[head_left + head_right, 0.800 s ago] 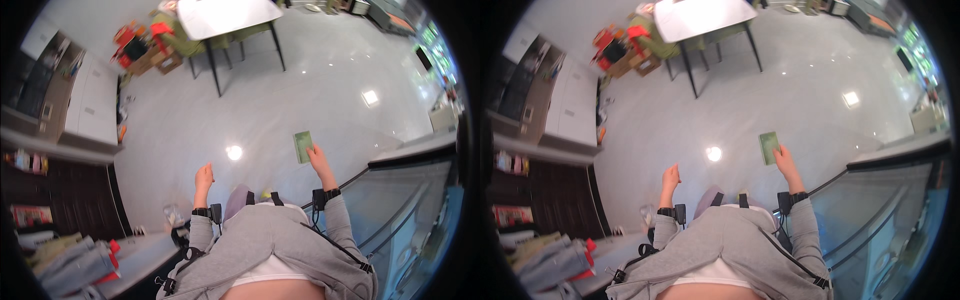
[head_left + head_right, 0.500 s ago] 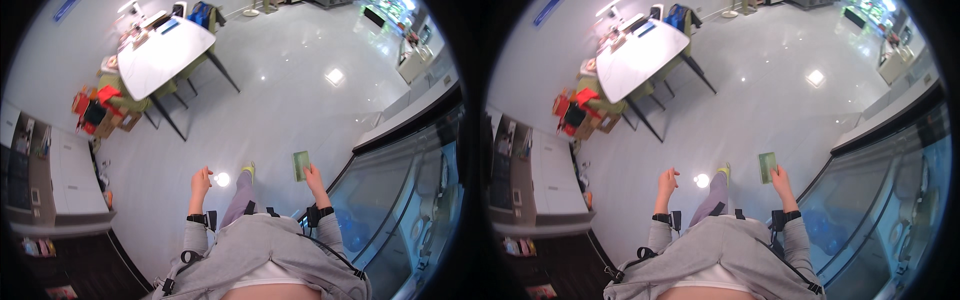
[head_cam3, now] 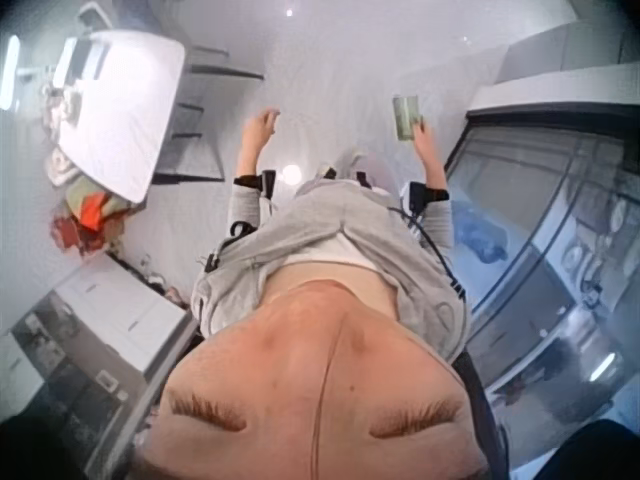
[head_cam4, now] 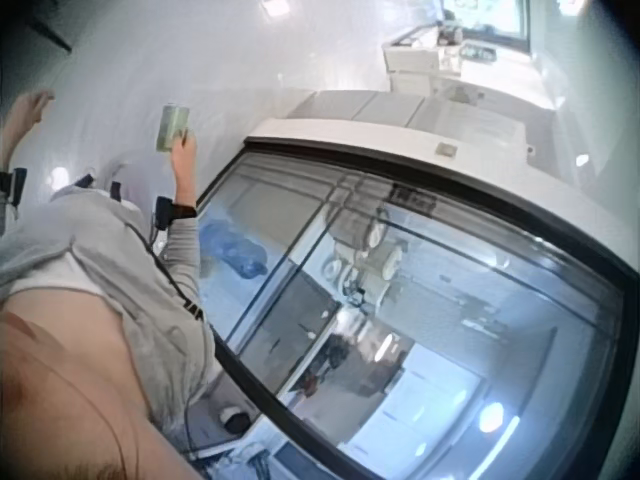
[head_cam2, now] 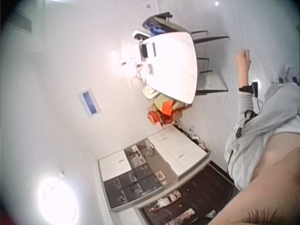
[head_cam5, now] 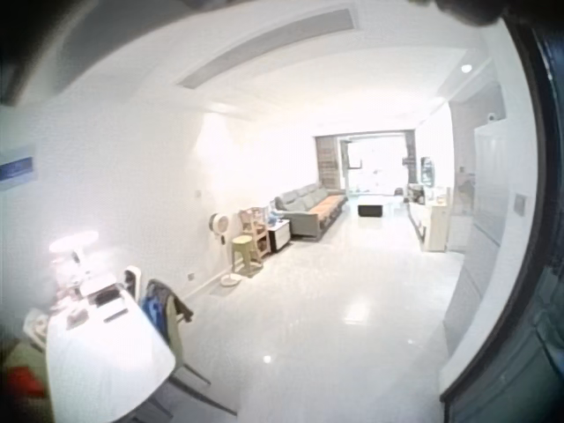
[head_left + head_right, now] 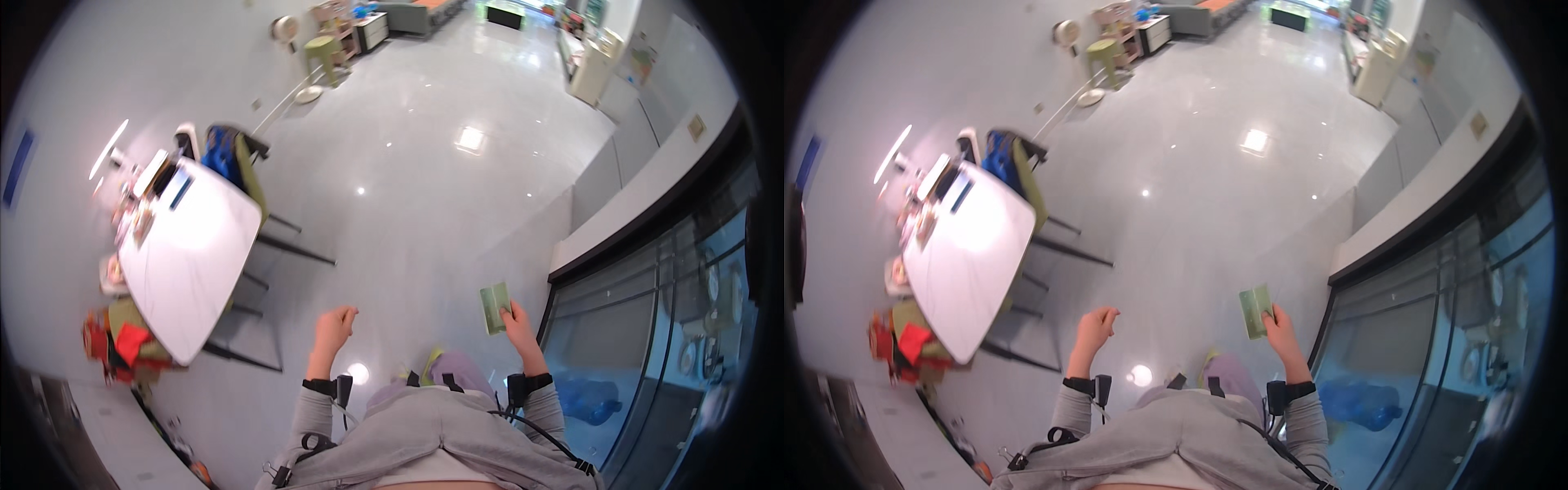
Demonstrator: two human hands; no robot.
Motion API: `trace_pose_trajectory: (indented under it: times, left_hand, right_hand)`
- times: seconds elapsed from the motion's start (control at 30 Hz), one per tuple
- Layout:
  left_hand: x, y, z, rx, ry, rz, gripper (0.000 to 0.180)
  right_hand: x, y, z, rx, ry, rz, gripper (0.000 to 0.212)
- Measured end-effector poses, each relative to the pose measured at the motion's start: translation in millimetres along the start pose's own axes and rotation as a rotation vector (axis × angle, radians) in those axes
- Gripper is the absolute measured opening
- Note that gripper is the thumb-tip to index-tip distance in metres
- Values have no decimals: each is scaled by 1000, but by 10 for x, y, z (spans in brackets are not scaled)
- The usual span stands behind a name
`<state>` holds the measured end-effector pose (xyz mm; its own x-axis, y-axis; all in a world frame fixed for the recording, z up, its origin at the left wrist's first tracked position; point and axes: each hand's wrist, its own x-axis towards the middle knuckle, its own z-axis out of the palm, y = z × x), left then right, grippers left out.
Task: The person walks into a bedroom and cleans a desk surface. They use a pink brush to sweep the desk, then wipe it with a blue cloth. They also wipe a power strip and a white adapter with the cloth.
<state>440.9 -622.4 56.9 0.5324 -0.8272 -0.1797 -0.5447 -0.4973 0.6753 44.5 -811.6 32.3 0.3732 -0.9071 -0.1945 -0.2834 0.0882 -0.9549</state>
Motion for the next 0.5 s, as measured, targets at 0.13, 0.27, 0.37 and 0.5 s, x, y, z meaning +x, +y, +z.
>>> trace_pose_trajectory:
  times: [0.13, 0.27, 0.37, 0.5]
  left_hand:
    - [1175, 628, 195, 25, -165, 108, 25]
    - [2286, 1367, 434, 41, -127, 321, 25]
    - [3023, 1883, 448, 33, -76, 419, 22]
    - [3908, 2388, 575, 11, -100, 399, 23]
  right_hand:
    - [746, -100, -291, -105, 59, 82, 25]
    - [1663, -133, -735, -66, 120, 102, 27]
    - [2512, -352, -1052, -58, 162, 70, 29]
    - [3742, -648, -1394, -26, 151, -9, 31]
